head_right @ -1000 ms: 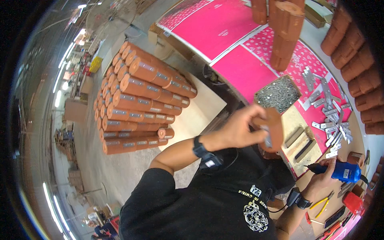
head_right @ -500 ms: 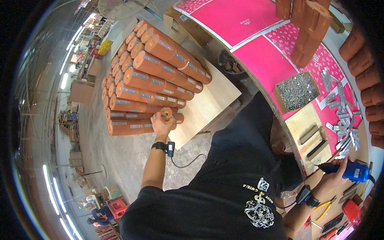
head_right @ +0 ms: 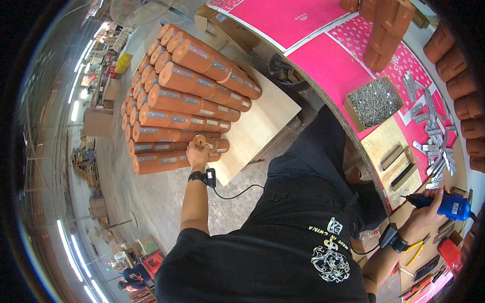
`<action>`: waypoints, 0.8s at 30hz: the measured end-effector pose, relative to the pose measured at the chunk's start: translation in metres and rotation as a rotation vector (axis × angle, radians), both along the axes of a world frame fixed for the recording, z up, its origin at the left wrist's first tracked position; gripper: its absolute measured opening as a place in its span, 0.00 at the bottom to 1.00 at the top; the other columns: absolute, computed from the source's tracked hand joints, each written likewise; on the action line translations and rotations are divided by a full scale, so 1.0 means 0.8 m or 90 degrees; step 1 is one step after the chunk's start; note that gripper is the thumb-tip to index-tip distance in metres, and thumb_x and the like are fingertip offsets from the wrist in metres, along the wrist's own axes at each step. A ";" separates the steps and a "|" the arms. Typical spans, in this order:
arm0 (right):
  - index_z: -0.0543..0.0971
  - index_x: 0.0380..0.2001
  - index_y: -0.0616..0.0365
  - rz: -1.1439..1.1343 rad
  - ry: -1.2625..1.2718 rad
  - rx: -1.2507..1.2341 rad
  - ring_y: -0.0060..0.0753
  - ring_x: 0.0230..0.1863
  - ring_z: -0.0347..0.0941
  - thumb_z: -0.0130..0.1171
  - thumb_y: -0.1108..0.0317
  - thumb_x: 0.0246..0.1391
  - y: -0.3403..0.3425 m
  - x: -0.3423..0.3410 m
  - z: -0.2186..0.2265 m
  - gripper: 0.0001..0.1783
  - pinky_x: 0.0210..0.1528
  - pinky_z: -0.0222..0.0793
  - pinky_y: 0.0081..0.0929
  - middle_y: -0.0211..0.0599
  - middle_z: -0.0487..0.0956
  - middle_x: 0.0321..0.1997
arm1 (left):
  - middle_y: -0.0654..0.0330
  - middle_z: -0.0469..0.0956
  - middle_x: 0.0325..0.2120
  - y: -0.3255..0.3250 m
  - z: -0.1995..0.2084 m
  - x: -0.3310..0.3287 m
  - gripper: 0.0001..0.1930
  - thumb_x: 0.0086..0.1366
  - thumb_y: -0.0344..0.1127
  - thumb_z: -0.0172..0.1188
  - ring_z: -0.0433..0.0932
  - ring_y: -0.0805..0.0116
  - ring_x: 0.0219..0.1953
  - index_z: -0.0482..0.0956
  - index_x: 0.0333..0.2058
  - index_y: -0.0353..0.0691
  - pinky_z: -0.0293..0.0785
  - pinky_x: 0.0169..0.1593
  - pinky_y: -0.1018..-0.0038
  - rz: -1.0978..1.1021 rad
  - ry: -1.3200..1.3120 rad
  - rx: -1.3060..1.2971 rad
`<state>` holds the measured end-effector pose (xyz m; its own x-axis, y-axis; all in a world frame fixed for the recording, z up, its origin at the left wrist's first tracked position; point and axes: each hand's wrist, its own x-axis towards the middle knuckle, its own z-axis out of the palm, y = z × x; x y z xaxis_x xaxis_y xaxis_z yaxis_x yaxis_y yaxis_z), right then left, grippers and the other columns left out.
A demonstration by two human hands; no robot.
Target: Attaching metal brackets to cylindrical wooden blocks using an electric screwdriver.
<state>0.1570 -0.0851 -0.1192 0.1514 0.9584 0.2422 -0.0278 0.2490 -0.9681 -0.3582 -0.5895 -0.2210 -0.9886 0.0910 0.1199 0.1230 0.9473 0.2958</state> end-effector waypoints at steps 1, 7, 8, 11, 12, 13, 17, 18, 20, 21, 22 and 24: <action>0.73 0.47 0.69 0.005 -0.001 0.000 0.23 0.23 0.67 0.59 0.71 0.60 0.001 0.001 0.000 0.15 0.29 0.67 0.22 0.32 0.71 0.22 | 0.42 0.76 0.42 -0.001 -0.001 -0.002 0.22 0.48 0.42 0.69 0.73 0.42 0.48 0.75 0.37 0.35 0.70 0.54 0.55 -0.001 -0.001 -0.001; 0.74 0.45 0.66 0.018 0.015 -0.006 0.23 0.24 0.67 0.60 0.72 0.59 -0.002 0.009 0.000 0.13 0.30 0.67 0.22 0.32 0.72 0.26 | 0.46 0.77 0.40 0.003 -0.002 -0.003 0.17 0.49 0.38 0.68 0.74 0.45 0.49 0.76 0.35 0.36 0.72 0.53 0.57 0.021 -0.054 -0.001; 0.74 0.44 0.65 0.019 0.013 -0.016 0.22 0.24 0.67 0.60 0.72 0.59 -0.002 0.011 -0.001 0.13 0.30 0.67 0.22 0.32 0.72 0.27 | 0.49 0.78 0.39 0.003 -0.001 -0.002 0.16 0.49 0.37 0.68 0.73 0.46 0.49 0.76 0.35 0.37 0.72 0.53 0.57 -0.016 -0.047 -0.025; 0.73 0.44 0.65 0.020 0.023 -0.019 0.22 0.24 0.66 0.60 0.72 0.59 -0.007 0.009 0.000 0.13 0.30 0.66 0.22 0.32 0.72 0.27 | 0.54 0.79 0.38 0.004 0.001 0.001 0.14 0.49 0.35 0.67 0.72 0.49 0.50 0.78 0.35 0.40 0.72 0.54 0.58 -0.041 -0.053 -0.058; 0.73 0.44 0.65 0.019 0.024 -0.020 0.22 0.24 0.66 0.60 0.72 0.59 -0.008 0.008 -0.001 0.13 0.30 0.66 0.22 0.32 0.72 0.27 | 0.57 0.79 0.38 0.004 0.003 0.001 0.13 0.49 0.34 0.66 0.72 0.50 0.51 0.78 0.35 0.41 0.72 0.54 0.59 -0.027 -0.064 -0.067; 0.73 0.44 0.66 0.017 0.029 -0.026 0.22 0.24 0.66 0.60 0.71 0.59 -0.010 0.006 -0.002 0.13 0.30 0.66 0.22 0.32 0.72 0.27 | 0.57 0.79 0.38 0.002 0.003 0.001 0.13 0.49 0.34 0.66 0.72 0.50 0.51 0.78 0.35 0.41 0.72 0.54 0.59 -0.028 -0.064 -0.069; 0.73 0.45 0.67 0.012 0.037 -0.024 0.22 0.24 0.66 0.59 0.71 0.59 -0.005 -0.005 -0.004 0.13 0.30 0.66 0.22 0.31 0.71 0.26 | 0.54 0.78 0.44 0.005 0.010 0.001 0.20 0.48 0.36 0.68 0.71 0.49 0.52 0.78 0.42 0.43 0.69 0.58 0.59 -0.007 -0.028 -0.111; 0.73 0.45 0.67 0.006 0.037 -0.017 0.22 0.24 0.66 0.59 0.71 0.59 -0.005 -0.001 0.002 0.13 0.30 0.66 0.22 0.31 0.71 0.26 | 0.54 0.77 0.46 0.014 0.012 0.001 0.22 0.48 0.36 0.68 0.71 0.48 0.53 0.78 0.45 0.44 0.68 0.60 0.59 -0.006 -0.016 -0.138; 0.73 0.45 0.68 0.006 0.025 -0.011 0.23 0.24 0.66 0.59 0.71 0.59 -0.002 0.002 0.006 0.14 0.30 0.66 0.23 0.31 0.70 0.24 | 0.52 0.76 0.45 0.028 0.018 0.002 0.23 0.48 0.37 0.71 0.71 0.49 0.53 0.78 0.45 0.45 0.68 0.59 0.60 0.002 -0.049 -0.157; 0.73 0.45 0.68 0.003 0.024 -0.011 0.23 0.24 0.66 0.59 0.71 0.59 0.000 0.001 0.006 0.14 0.30 0.66 0.23 0.31 0.70 0.24 | 0.50 0.75 0.44 0.034 0.019 0.002 0.24 0.49 0.38 0.73 0.71 0.49 0.53 0.77 0.45 0.45 0.68 0.59 0.60 0.014 -0.082 -0.182; 0.73 0.44 0.66 -0.005 0.021 -0.020 0.22 0.25 0.66 0.58 0.70 0.60 0.003 -0.002 0.009 0.12 0.31 0.66 0.23 0.30 0.70 0.25 | 0.50 0.75 0.44 0.040 0.019 0.001 0.24 0.49 0.38 0.73 0.71 0.49 0.53 0.77 0.45 0.45 0.68 0.59 0.60 0.007 -0.082 -0.179; 0.73 0.43 0.65 -0.036 0.019 -0.018 0.22 0.26 0.66 0.57 0.69 0.62 -0.009 -0.007 0.024 0.11 0.32 0.66 0.23 0.30 0.70 0.25 | 0.49 0.76 0.47 0.048 0.018 -0.003 0.28 0.45 0.45 0.76 0.70 0.49 0.55 0.77 0.46 0.43 0.67 0.60 0.61 -0.042 -0.080 -0.182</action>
<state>0.1512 -0.0923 -0.1003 0.2122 0.9546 0.2089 -0.0441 0.2229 -0.9738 -0.3602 -0.5509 -0.2067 -0.9848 0.1681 -0.0431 0.1666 0.9854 0.0364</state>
